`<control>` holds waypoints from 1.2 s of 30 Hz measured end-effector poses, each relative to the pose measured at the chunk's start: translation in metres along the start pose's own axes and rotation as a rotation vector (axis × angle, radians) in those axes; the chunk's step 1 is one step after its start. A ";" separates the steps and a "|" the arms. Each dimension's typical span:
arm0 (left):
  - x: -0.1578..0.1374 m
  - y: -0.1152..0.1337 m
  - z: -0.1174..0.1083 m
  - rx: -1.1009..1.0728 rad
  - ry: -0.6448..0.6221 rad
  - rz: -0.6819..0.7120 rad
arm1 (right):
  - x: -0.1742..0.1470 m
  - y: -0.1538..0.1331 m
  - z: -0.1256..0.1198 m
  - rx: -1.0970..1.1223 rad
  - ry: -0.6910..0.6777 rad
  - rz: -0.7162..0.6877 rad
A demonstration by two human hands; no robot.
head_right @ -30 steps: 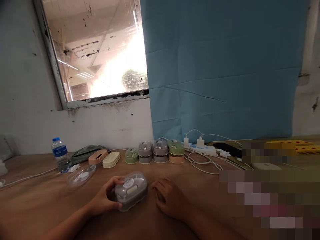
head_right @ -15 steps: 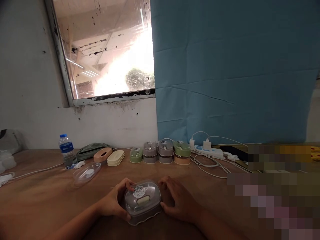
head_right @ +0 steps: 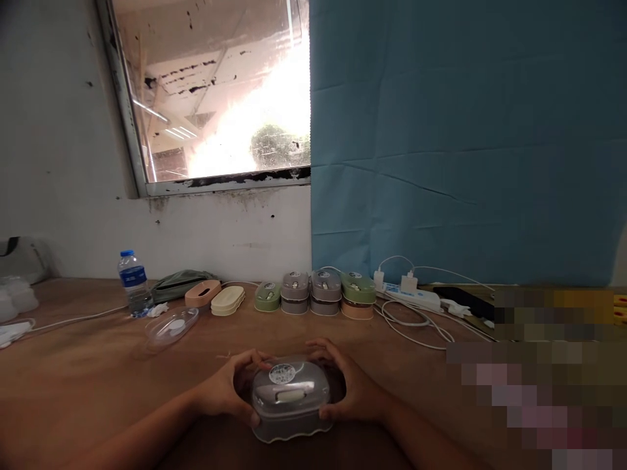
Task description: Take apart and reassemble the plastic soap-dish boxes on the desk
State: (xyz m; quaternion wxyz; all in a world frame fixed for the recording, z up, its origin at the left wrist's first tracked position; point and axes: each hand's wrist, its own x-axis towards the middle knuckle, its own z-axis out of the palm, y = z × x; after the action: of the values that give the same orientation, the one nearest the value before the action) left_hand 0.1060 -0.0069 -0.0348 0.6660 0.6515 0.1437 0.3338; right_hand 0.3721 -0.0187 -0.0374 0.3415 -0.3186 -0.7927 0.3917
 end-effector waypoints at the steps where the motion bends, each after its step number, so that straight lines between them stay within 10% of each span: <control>1: 0.000 0.000 0.001 -0.004 0.009 -0.016 | 0.000 0.000 0.000 0.006 -0.001 -0.016; 9: -0.007 0.004 -0.003 0.012 0.113 -0.103 | -0.002 0.003 0.004 -0.009 -0.050 -0.041; 18: -0.008 0.006 -0.050 0.744 0.632 -0.055 | -0.002 0.003 0.004 -0.060 -0.050 -0.003; 27: -0.011 -0.007 -0.071 1.020 0.831 -0.136 | -0.003 -0.002 0.003 -0.123 -0.069 0.030; 36: -0.021 0.015 -0.049 1.243 0.384 0.002 | -0.003 -0.003 0.002 -0.122 -0.093 0.008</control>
State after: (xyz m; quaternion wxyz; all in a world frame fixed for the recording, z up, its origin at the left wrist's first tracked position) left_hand 0.0562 0.0163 -0.0306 0.1270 0.8441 0.4262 0.2995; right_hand 0.3718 -0.0237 -0.0365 0.2827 -0.3235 -0.8288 0.3584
